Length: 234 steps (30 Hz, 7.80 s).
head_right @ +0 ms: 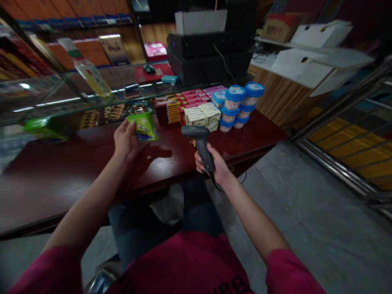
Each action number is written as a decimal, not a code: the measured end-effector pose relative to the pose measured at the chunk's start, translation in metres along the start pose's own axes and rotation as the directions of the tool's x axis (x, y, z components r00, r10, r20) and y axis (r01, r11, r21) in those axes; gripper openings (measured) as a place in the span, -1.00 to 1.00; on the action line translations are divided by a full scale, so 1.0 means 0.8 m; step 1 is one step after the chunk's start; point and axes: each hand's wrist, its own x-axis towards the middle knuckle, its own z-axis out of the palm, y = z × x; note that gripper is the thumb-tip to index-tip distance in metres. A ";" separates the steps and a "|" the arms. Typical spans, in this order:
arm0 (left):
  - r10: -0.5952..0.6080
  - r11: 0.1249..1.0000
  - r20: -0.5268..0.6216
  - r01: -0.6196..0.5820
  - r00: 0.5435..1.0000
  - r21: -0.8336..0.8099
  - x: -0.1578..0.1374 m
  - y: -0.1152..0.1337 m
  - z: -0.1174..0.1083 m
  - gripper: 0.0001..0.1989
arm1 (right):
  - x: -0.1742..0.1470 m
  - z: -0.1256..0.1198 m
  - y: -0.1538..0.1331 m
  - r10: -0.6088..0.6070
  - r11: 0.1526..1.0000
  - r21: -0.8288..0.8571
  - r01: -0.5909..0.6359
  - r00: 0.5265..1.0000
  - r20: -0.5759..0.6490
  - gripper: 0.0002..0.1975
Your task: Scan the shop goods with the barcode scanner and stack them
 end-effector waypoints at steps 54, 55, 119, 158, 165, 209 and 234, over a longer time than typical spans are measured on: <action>0.195 0.740 -0.252 0.026 0.948 0.672 0.023 0.021 -0.210 0.16 | 0.211 0.132 0.101 0.248 0.967 -0.132 -0.218 0.928 0.277 -0.63; 0.247 0.663 -0.248 0.023 0.937 0.748 0.021 0.014 -0.206 0.25 | 0.211 0.132 0.101 0.251 0.966 -0.134 -0.221 0.927 0.280 -0.63; 0.266 0.708 0.576 -0.563 0.773 0.428 -0.055 -0.058 0.160 -0.56 | -0.036 -0.056 -0.015 -0.289 0.957 -0.068 0.281 0.926 -0.243 -0.58; -0.127 0.918 0.263 0.013 0.956 0.397 0.050 -0.003 -0.130 -0.41 | 0.163 0.094 0.059 0.285 0.941 -0.245 -0.232 0.935 0.213 -0.58; -0.080 0.912 -0.188 0.148 0.979 0.383 0.056 -0.040 -0.088 -0.45 | 0.154 0.097 0.063 0.182 0.957 -0.261 -0.126 0.961 0.207 -0.57; -0.059 0.970 0.228 0.001 0.972 0.244 0.061 -0.029 -0.154 -0.30 | 0.177 0.099 0.060 0.083 0.959 -0.276 -0.064 0.995 0.057 -0.52; 0.322 0.726 -0.313 -0.021 0.893 0.687 0.005 0.013 -0.216 -0.29 | 0.238 0.124 0.089 0.036 0.969 -0.245 -0.002 0.990 0.135 -0.52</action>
